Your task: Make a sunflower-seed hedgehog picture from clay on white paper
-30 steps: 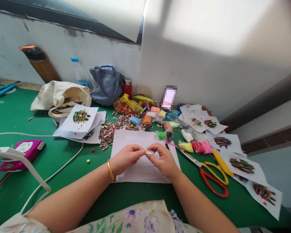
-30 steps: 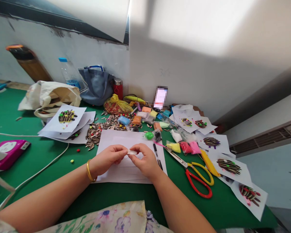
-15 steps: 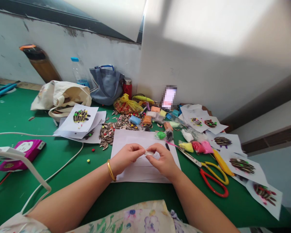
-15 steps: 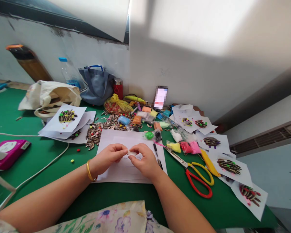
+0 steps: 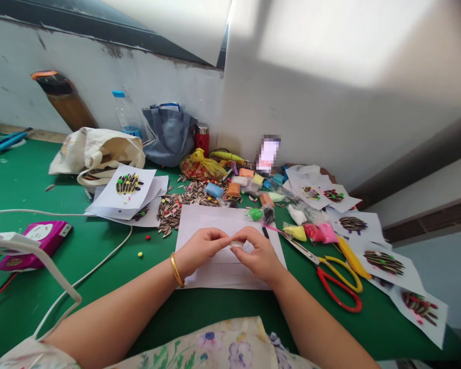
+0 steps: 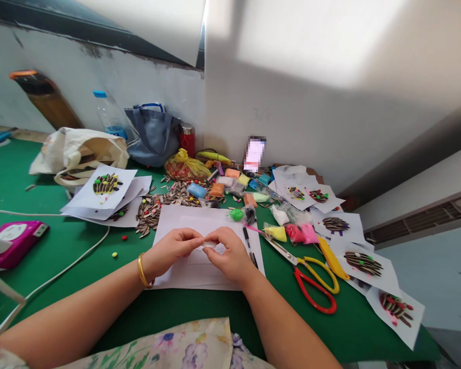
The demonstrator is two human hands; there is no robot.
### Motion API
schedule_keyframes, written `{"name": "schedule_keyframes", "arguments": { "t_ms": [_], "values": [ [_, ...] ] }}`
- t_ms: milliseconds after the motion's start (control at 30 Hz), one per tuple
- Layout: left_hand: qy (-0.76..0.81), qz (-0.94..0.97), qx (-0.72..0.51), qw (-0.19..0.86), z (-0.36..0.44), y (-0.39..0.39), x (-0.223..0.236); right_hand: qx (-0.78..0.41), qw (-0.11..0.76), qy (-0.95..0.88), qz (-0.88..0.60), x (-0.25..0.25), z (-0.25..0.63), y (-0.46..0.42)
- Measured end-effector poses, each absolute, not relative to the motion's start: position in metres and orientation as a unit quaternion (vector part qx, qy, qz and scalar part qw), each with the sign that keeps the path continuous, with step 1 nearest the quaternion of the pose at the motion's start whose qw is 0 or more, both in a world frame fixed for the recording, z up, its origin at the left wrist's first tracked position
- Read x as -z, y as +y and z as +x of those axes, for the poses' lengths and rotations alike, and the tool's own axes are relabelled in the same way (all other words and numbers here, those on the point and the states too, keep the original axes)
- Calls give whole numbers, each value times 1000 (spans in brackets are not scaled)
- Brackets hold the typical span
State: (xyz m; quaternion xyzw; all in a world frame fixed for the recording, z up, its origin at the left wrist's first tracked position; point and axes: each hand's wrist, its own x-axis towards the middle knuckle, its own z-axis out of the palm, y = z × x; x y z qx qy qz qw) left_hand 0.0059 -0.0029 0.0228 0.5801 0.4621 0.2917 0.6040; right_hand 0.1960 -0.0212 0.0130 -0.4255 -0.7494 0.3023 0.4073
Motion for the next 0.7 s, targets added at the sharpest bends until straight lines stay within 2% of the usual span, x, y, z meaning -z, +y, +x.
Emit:
{"name": "schedule_keyframes", "arguments": {
  "t_ms": [700],
  "values": [
    [460,562,-265,635,6,-4,-23,-312,403,-758,-407,-14,195,-23]
  ]
}}
